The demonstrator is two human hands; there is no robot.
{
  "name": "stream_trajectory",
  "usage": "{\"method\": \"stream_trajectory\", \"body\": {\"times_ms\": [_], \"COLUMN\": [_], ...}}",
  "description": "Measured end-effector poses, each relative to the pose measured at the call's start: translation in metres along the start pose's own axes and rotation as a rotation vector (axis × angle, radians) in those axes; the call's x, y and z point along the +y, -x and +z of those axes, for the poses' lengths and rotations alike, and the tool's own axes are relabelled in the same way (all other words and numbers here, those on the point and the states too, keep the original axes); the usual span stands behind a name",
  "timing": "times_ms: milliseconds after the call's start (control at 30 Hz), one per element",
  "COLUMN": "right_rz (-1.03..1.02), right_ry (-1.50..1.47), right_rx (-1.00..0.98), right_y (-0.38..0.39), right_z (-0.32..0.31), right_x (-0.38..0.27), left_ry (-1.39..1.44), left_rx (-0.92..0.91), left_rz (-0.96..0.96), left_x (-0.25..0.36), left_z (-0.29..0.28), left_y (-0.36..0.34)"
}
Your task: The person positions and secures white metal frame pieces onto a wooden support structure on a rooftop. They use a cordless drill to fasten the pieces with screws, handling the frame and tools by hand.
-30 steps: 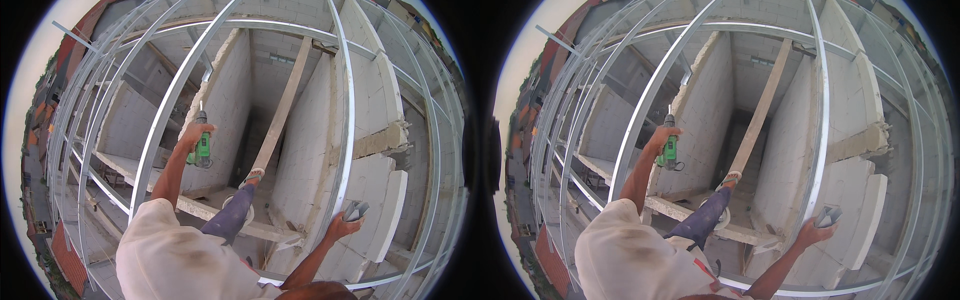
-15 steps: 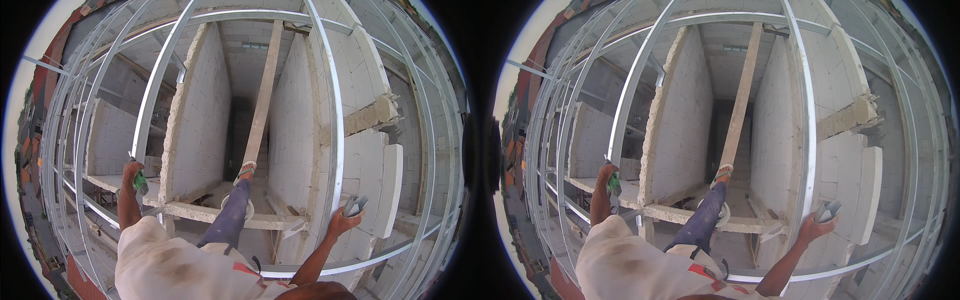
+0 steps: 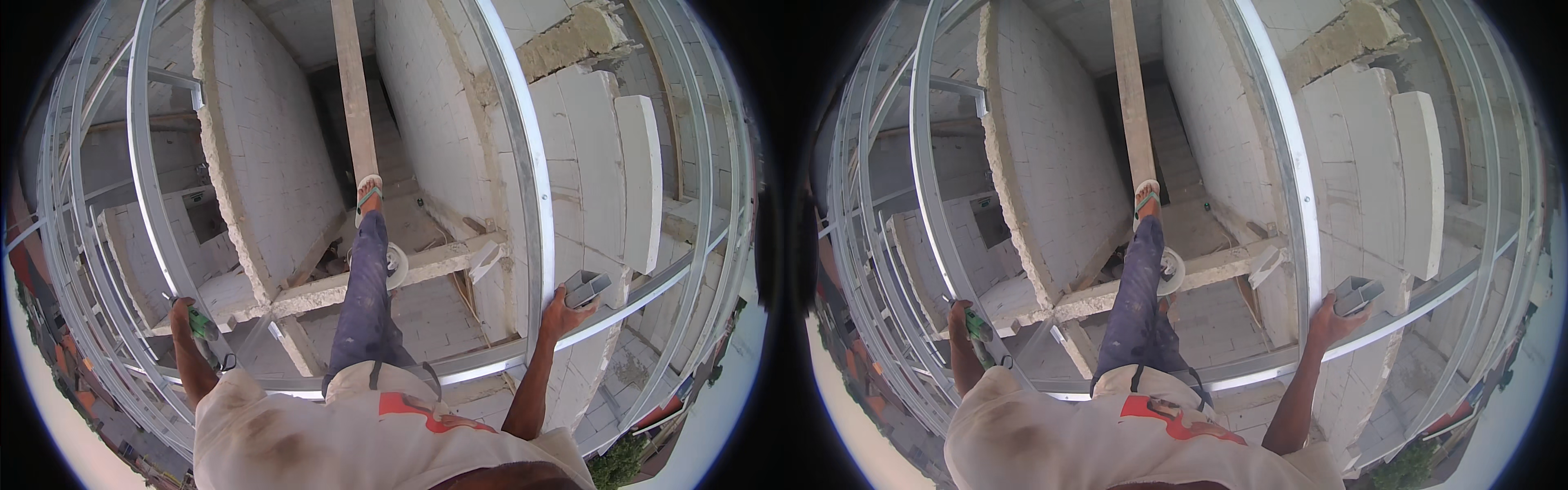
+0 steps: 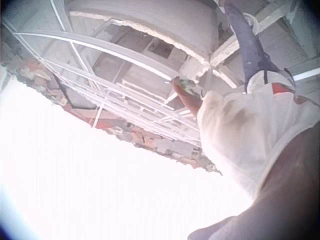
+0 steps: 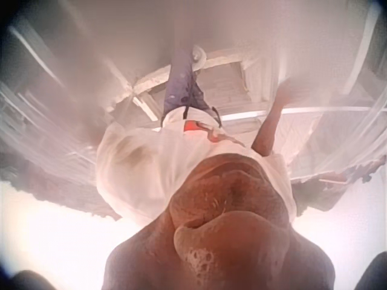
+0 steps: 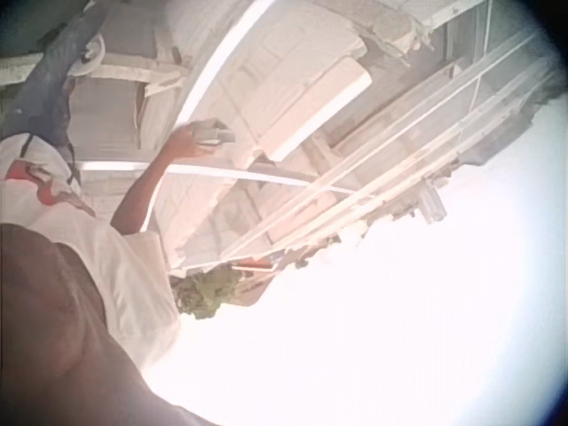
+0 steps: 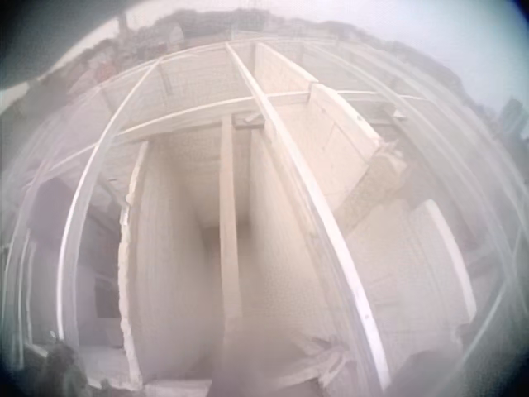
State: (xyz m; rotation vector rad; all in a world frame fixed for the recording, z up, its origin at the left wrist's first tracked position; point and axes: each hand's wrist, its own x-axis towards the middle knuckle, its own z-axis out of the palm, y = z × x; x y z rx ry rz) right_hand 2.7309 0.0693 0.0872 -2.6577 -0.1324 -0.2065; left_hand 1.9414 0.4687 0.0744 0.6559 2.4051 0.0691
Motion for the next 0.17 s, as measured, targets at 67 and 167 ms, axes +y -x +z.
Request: {"method": "stream_trajectory", "body": {"times_ms": [67, 167], "right_rz": [-0.004, 0.11], "right_ry": [0.076, 0.059], "right_rx": [0.004, -0.011], "right_y": [0.006, 0.01], "right_z": [-0.008, -0.011], "right_x": [0.003, -0.011], "left_ry": [0.016, 0.06], "left_rx": [0.021, 0.065], "left_rz": [-0.101, -0.182], "left_x": [0.0, -0.046], "left_z": [0.011, -0.026], "left_y": [-0.012, -0.012]}}
